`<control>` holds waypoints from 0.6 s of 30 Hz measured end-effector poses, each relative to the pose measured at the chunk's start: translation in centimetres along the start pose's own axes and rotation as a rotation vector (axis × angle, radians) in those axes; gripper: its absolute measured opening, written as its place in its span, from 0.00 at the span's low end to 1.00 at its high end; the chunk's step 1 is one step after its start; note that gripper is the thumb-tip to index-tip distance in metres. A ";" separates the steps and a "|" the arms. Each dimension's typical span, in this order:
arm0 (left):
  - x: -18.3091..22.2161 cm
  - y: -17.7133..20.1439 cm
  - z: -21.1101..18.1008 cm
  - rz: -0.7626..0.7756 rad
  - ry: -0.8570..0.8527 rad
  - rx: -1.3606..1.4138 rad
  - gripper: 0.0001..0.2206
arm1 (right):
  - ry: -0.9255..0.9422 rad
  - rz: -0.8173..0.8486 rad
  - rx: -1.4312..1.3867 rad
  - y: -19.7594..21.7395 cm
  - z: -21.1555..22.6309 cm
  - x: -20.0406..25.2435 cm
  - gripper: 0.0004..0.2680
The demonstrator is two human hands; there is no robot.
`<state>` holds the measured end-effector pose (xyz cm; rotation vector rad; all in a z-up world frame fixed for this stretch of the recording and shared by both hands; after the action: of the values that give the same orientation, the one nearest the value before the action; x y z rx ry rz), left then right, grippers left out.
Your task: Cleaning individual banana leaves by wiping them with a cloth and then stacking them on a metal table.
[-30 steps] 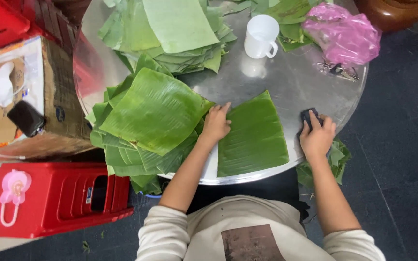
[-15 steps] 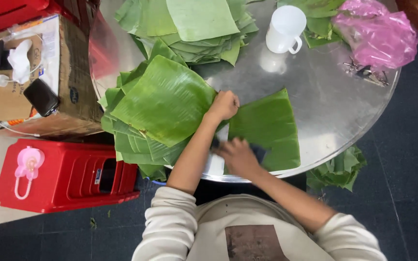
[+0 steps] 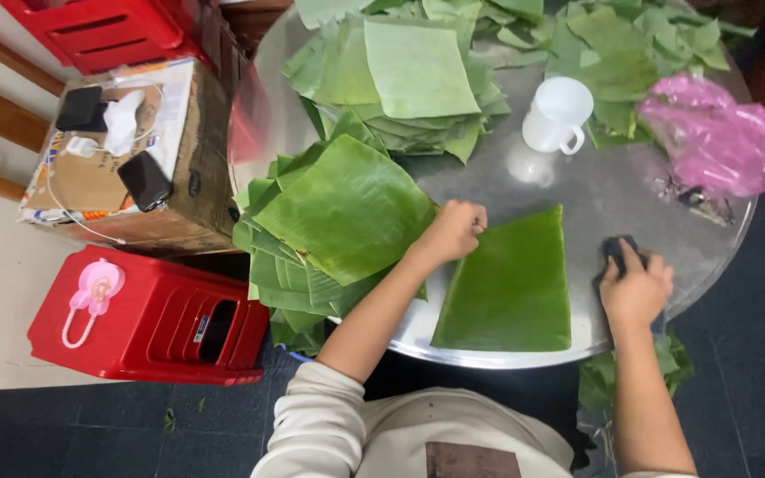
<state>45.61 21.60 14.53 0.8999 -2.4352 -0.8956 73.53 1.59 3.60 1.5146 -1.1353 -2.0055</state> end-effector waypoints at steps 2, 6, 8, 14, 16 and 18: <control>0.3 1.7 0.0 -0.126 -0.084 -0.034 0.14 | 0.008 -0.028 -0.004 0.4 0.1 0.1 0.13; 6.1 11.6 -4.6 -0.227 0.227 0.095 0.15 | -0.013 -0.036 -0.017 0.1 -0.1 0.5 0.13; 7.8 15.8 -1.9 -0.350 0.158 0.032 0.16 | -0.022 -0.028 -0.028 0.0 0.0 0.6 0.13; 10.7 25.1 9.5 -0.516 0.531 -0.186 0.12 | -0.001 -0.057 0.022 0.0 -0.1 1.0 0.12; 9.8 26.1 14.3 -0.572 0.539 -0.254 0.09 | 0.005 -0.057 0.039 0.3 0.3 1.1 0.12; 8.7 26.0 15.9 -0.523 0.700 -0.453 0.24 | -0.021 -0.017 0.061 0.6 0.8 1.3 0.13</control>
<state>19.47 37.80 22.06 1.3966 -1.3573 -1.0169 72.22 0.59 3.36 1.5411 -1.2061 -2.0196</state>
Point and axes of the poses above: each hand's wrist, its own x-axis away from the middle knuckle, its own y-axis out of the back of the hand, z = x × y, the point moved 3 cm from there along -x, towards the middle knuckle, and after that the axes turned 4 degrees about y, right-handed, at the moved point
